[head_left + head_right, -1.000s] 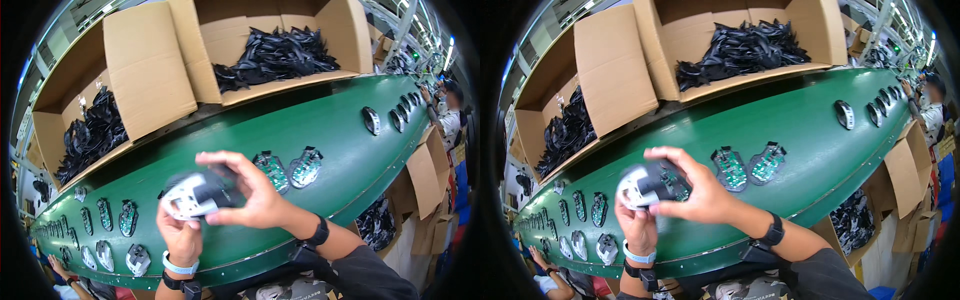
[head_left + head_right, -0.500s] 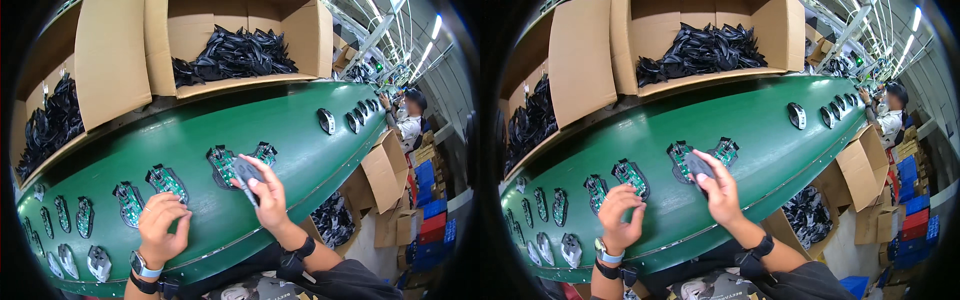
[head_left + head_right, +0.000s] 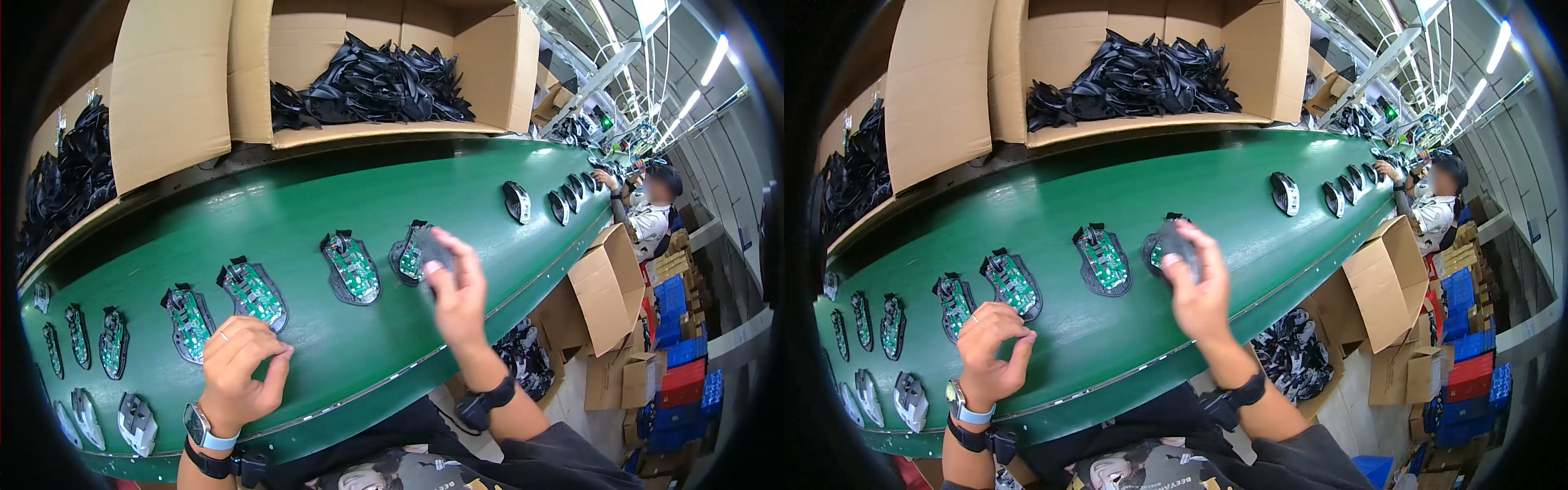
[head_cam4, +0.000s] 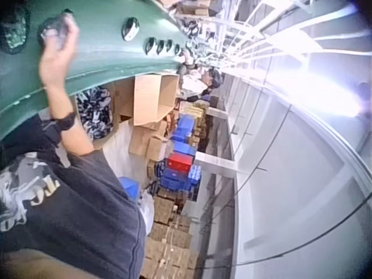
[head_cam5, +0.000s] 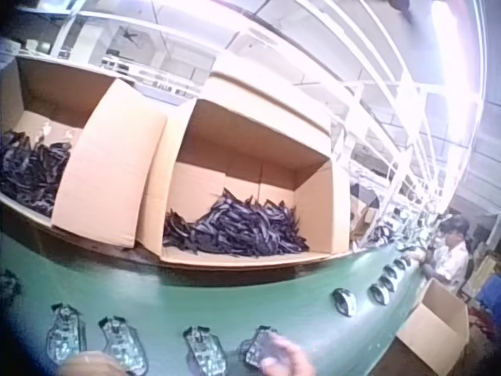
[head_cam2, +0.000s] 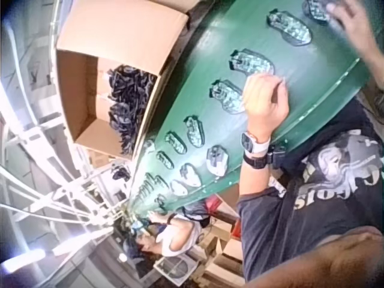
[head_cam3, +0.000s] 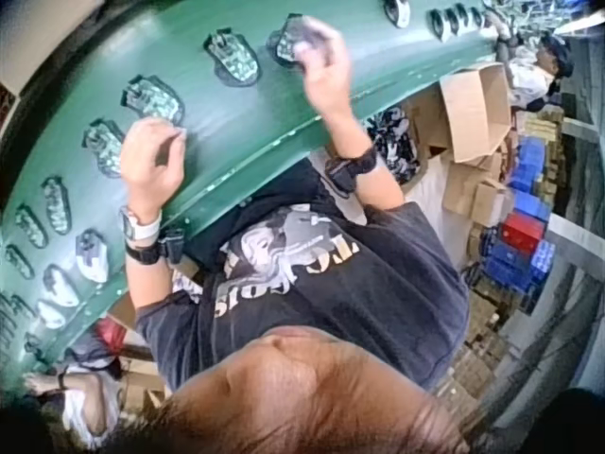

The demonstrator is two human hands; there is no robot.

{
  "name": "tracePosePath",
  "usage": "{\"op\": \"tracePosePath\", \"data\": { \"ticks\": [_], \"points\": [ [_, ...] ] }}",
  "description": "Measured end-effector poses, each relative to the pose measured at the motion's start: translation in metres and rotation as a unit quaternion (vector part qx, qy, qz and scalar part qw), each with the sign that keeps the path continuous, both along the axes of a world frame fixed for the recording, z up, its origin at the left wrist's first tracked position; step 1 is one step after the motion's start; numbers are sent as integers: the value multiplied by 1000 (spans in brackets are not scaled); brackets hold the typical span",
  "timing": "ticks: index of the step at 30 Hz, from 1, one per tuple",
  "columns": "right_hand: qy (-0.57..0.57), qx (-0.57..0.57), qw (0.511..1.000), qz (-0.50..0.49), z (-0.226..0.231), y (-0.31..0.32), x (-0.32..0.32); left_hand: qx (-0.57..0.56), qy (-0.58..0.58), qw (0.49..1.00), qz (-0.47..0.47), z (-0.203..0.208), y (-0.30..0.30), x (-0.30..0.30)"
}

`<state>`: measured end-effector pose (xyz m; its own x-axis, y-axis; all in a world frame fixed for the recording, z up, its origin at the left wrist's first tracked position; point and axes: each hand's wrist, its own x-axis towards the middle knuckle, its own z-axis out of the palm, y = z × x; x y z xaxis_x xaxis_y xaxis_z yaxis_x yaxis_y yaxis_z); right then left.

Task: The person assembles electronic devices on a green workbench. They pick up a white and black casing, insert a black plastic component, and place the assembled unit on the table. This process is repeated multiple times with different units, using hands to manipulate the parts.

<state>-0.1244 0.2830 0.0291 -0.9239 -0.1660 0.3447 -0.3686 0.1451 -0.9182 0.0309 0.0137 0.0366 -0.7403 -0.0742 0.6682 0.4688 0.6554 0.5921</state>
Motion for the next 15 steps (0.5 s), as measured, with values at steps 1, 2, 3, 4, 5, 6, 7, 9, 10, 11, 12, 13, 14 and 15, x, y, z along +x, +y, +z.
{"op": "tracePosePath", "data": {
  "ticks": [1,2,3,4,5,6,7,9,10,11,12,13,14,15],
  "points": [
    [2,-2,1000,28,-5,-12,7,-4,-4,1000,-3,0,-2,0],
    [-25,-22,999,35,-9,-20,12,-7,-7,1000,-5,-1,-4,0],
    [-52,-43,997,41,-11,-23,15,-9,-11,1000,-8,-1,-5,0],
    [-73,-69,994,43,-11,-21,13,-5,-15,1000,-6,-1,-6,1],
    [-95,-103,989,37,-15,-13,9,0,-17,1000,-2,-2,-7,1],
    [-80,-82,993,18,-17,0,2,4,-20,1000,1,-2,-8,1],
    [-64,-59,996,-4,-17,18,-4,3,-21,1000,-1,-1,-7,1],
    [1,0,998,-65,-15,49,-23,2,-20,1000,-3,1,-6,0],
    [26,21,995,-93,-10,60,-32,-2,-21,1000,0,2,-6,0],
    [65,54,990,-115,-7,70,-43,-6,-21,1000,1,2,-6,1],
    [103,117,983,-102,-3,77,-56,-11,-22,1000,2,1,-6,0],
    [139,180,970,-89,3,79,-67,-8,-22,1000,2,0,-7,1],
    [156,208,964,-56,6,80,-78,-6,-22,1000,0,0,-7,1],
    [172,236,956,-23,8,82,-91,-4,-22,1000,-1,-1,-7,0]
  ]
}}
